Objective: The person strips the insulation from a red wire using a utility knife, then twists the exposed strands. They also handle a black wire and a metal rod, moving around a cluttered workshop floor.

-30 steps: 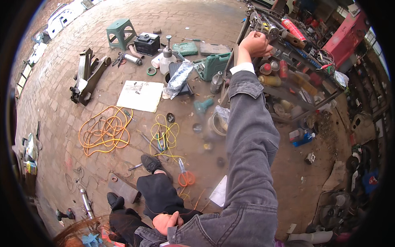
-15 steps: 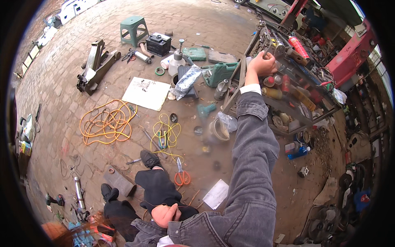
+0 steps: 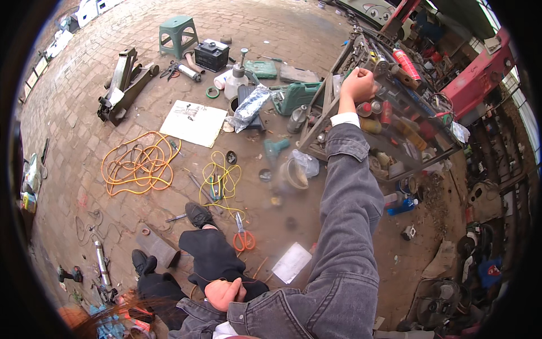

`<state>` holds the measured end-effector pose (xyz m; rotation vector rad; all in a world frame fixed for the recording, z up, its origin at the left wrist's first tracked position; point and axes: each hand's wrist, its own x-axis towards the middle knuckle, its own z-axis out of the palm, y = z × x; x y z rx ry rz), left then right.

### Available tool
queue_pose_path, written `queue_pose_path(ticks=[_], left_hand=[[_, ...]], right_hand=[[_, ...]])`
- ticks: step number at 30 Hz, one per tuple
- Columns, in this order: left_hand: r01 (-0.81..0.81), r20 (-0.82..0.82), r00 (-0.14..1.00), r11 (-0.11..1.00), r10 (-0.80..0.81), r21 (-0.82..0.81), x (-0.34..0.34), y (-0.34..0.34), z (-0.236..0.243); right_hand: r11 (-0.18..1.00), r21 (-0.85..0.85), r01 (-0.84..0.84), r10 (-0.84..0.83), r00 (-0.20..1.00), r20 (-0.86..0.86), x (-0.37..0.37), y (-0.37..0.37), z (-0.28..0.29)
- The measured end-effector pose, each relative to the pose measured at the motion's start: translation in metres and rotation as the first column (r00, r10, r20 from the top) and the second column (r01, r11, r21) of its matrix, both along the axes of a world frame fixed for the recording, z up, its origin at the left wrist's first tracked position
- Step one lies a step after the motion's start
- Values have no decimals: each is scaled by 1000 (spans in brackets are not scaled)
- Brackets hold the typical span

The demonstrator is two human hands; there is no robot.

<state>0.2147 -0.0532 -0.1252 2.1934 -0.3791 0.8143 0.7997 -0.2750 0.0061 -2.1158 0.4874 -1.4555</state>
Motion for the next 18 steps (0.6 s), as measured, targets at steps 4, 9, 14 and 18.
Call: queue_pose_path(ticks=[4,9,14,18], left_hand=[[-1,1,1000,1000,1,13,0,-3,-2],[35,11,999,999,-35,0,8,-4,2],[2,28,1000,999,-3,42,10,2,3],[-118,79,990,992,115,46,-2,0,-3]], right_hand=[[916,-390,-91,139,986,96,-3,10,2],[680,-625,-384,314,922,-226,0,27,-7],[544,-520,-658,521,751,-405,-36,48,-85],[244,-299,-923,695,381,-609,-159,59,-207]])
